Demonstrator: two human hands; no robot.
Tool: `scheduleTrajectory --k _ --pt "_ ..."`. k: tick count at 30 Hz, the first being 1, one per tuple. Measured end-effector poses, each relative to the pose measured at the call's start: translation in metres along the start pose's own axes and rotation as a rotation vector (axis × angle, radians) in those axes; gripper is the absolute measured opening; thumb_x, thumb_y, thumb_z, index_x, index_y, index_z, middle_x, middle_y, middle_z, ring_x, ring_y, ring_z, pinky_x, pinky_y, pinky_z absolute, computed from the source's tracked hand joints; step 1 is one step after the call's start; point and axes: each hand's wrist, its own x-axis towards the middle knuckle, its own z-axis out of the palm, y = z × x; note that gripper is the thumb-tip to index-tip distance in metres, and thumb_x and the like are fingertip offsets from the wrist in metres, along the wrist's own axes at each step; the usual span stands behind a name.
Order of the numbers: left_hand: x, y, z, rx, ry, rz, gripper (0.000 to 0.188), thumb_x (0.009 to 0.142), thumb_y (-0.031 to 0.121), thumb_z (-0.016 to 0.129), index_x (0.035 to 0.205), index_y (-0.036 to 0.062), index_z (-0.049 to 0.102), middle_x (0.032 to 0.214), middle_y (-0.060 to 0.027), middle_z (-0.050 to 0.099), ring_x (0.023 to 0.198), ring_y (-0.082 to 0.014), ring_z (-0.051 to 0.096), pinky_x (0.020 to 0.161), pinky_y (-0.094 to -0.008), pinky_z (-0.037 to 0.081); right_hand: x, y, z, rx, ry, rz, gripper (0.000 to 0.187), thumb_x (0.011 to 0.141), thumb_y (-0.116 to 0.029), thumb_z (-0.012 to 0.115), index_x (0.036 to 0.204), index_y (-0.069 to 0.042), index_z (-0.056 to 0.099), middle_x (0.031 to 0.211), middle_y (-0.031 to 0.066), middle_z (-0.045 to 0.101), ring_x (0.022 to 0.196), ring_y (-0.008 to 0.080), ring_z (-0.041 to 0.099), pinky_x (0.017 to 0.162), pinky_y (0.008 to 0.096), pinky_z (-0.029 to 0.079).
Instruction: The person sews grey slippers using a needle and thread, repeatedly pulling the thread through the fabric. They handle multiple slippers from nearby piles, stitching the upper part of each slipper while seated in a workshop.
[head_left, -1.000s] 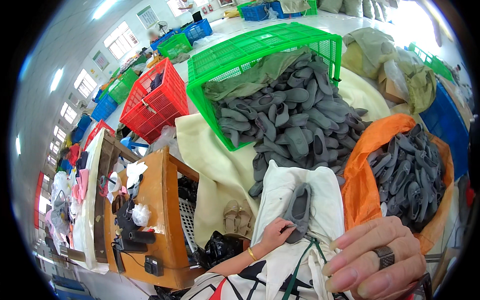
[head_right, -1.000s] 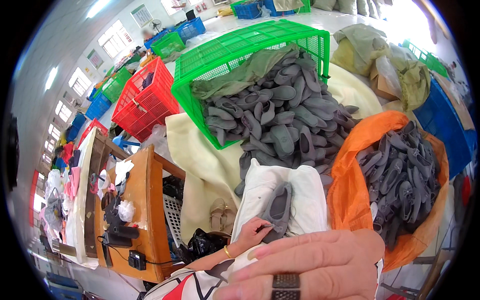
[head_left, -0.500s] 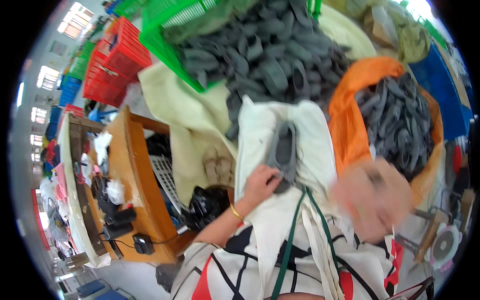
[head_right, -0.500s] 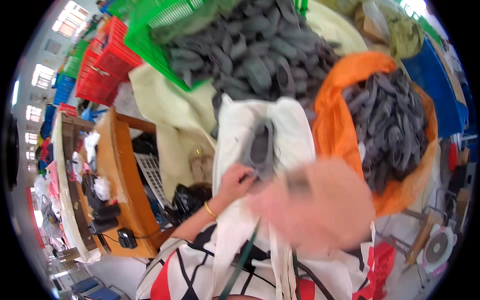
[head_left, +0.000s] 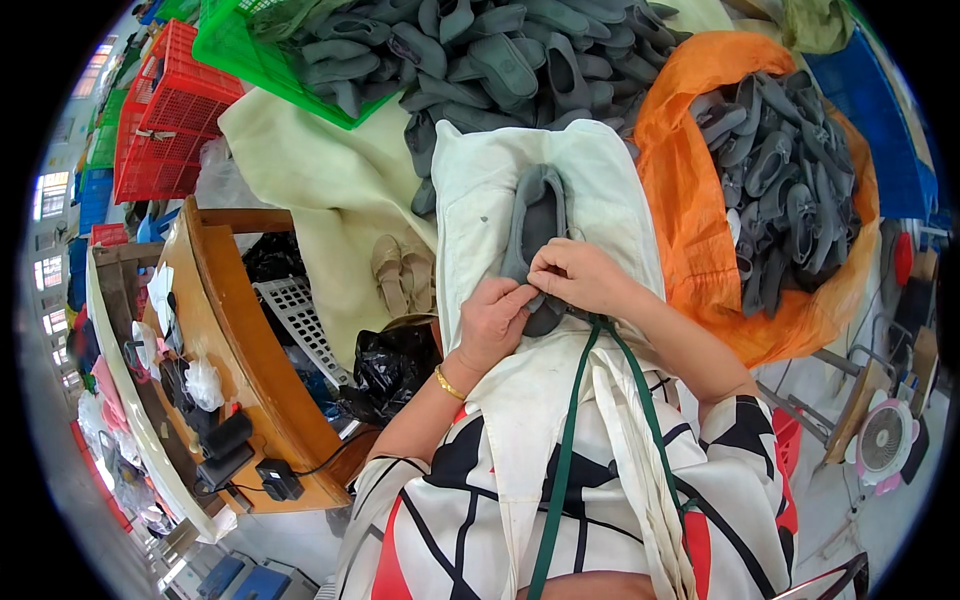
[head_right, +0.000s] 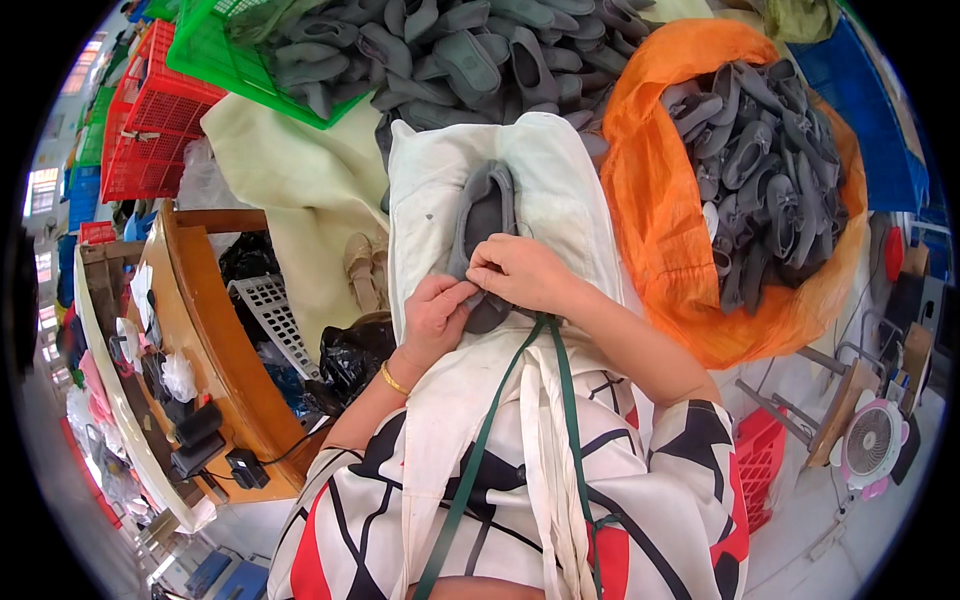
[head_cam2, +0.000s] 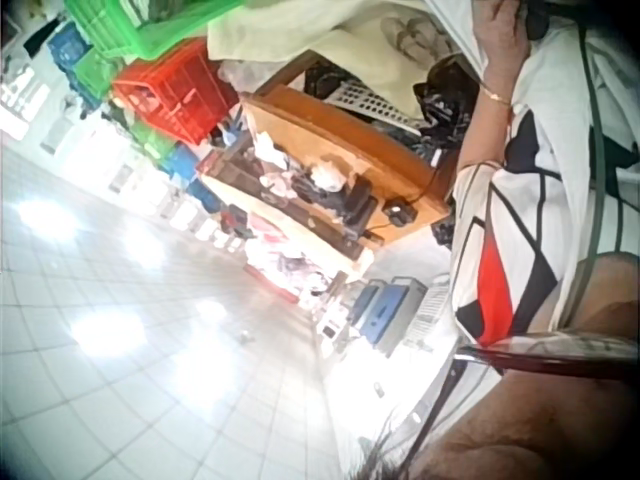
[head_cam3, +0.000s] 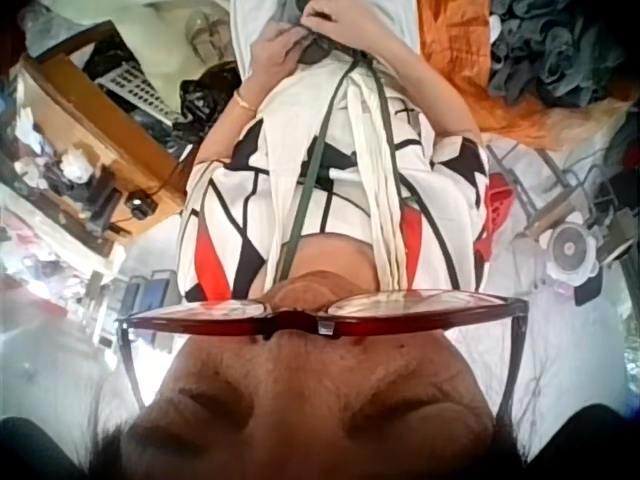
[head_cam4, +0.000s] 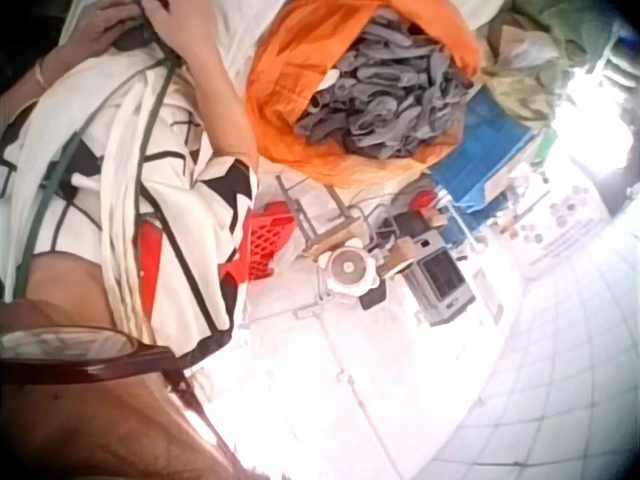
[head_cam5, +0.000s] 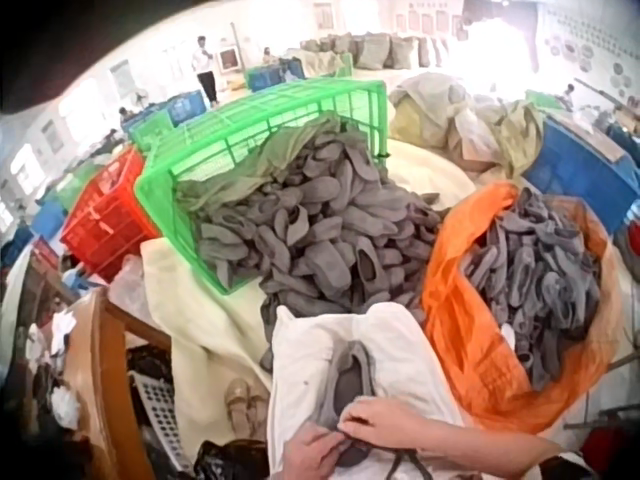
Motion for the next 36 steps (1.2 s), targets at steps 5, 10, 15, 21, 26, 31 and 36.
scheduleTrajectory --k 5,10,15,21,26,31,36 --pt "-0.001 -0.004 0.002 0.022 -0.007 0.013 0.036 0.065 -0.006 0.071 0.098 0.0077 0.072 0.088 -0.0072 0.064 0.076 -0.0275 0.062 0.064 -0.0363 0.052 -0.002 -0.001 0.008 -0.181 0.062 -0.107 0.01 0.089 -0.014 0.062 0.086 -0.004 0.06 0.084 0.0119 0.059 0.08 0.0324 0.06 0.067 0.0396 0.048" --pt "-0.003 -0.006 0.007 0.033 -0.029 0.072 0.036 0.065 -0.005 0.072 0.097 0.0088 0.071 0.088 -0.0069 0.064 0.074 -0.0275 0.061 0.063 -0.0365 0.051 0.017 -0.012 0.013 -0.125 0.308 -0.195 0.011 0.088 -0.013 0.063 0.084 -0.003 0.059 0.081 0.0132 0.058 0.075 0.0344 0.059 0.065 0.0399 0.047" --pt "-0.004 -0.004 0.004 0.073 -0.006 0.078 0.037 0.064 -0.004 0.072 0.099 0.009 0.071 0.089 -0.0064 0.063 0.075 -0.0272 0.061 0.062 -0.0365 0.051 0.013 -0.005 -0.008 -0.165 0.115 -0.104 0.015 0.088 -0.018 0.066 0.085 -0.005 0.061 0.081 0.012 0.059 0.074 0.034 0.059 0.064 0.0422 0.047" --pt "-0.003 -0.004 0.004 0.097 -0.018 0.118 0.037 0.064 -0.004 0.072 0.098 0.0089 0.071 0.088 -0.0062 0.063 0.074 -0.0274 0.061 0.062 -0.0366 0.051 0.0 -0.003 0.005 -0.297 0.048 -0.173 0.014 0.09 -0.017 0.063 0.084 -0.005 0.059 0.08 0.0112 0.057 0.076 0.0335 0.059 0.064 0.0437 0.047" --pt "0.004 -0.003 0.003 0.072 -0.096 0.071 0.035 0.065 -0.003 0.073 0.098 0.008 0.071 0.088 -0.0075 0.064 0.074 -0.0281 0.063 0.062 -0.0362 0.052 0.032 0.004 0.015 -0.252 0.405 -0.325 0.012 0.09 -0.013 0.06 0.082 -0.004 0.056 0.079 0.0127 0.054 0.074 0.0355 0.057 0.063 0.0436 0.047" --pt "0.0 0.001 0.002 0.027 -0.068 -0.03 0.029 0.072 -0.001 0.075 0.099 0.0079 0.071 0.089 -0.0089 0.065 0.075 -0.028 0.064 0.063 -0.0359 0.053 0.043 -0.002 -0.006 0.309 0.354 -0.028 0.025 0.1 -0.022 0.057 0.082 -0.004 0.053 0.078 0.0071 0.059 0.062 0.0222 0.06 0.054 0.0335 0.047" --pt "0.007 0.004 -0.001 -0.021 -0.104 -0.111 0.025 0.077 0.0 0.075 0.1 0.0066 0.071 0.087 -0.01 0.065 0.071 -0.0272 0.064 0.062 -0.0351 0.052 0.018 -0.037 -0.03 0.853 0.056 0.415 0.031 0.106 -0.03 0.047 0.083 -0.009 0.052 0.068 -0.0015 0.056 0.041 0.008 0.048 0.037 0.0219 0.036"
